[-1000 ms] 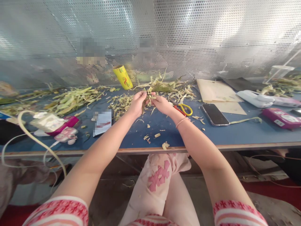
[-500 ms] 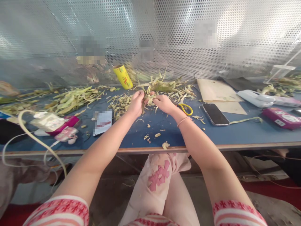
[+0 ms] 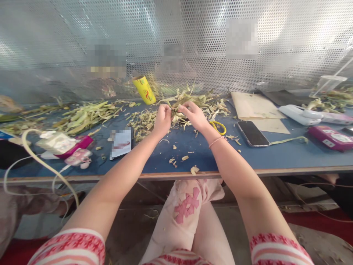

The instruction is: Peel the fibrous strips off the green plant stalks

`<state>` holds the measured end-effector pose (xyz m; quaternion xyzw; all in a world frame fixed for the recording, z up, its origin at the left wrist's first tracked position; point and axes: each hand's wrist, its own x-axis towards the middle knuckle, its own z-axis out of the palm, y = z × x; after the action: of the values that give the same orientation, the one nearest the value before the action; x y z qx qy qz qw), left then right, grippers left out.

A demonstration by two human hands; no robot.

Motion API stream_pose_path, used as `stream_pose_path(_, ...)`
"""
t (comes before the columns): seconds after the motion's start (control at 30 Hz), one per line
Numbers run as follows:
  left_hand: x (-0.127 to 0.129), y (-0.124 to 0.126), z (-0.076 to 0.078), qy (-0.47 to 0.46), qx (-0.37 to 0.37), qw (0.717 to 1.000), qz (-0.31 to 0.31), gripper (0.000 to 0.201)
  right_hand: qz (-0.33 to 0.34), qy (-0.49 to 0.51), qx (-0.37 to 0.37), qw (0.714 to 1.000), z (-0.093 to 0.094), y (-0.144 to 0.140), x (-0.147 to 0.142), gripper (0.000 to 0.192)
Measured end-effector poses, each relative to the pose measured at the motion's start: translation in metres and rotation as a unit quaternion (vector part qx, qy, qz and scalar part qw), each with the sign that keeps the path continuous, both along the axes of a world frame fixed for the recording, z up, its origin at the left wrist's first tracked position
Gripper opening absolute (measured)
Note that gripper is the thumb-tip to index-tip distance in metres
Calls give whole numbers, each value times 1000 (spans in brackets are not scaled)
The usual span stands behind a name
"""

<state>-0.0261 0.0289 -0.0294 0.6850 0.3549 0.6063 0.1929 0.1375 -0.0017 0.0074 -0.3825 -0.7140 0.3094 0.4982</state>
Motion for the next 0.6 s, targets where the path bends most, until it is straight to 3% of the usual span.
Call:
stream_pose_path(0.17,0,-6,1,81,91,992,16,38,-76,-71,45,994,0,-5,-5,43)
stream_pose_path(0.47,4,-5,-4,62,58,996,4,40,-108,-81,76,988,2,0,-9,34)
stream_pose_path(0.6,6,-5,-3,61,113,991,32,36,-93,-48,63,992,0,2,-11,31)
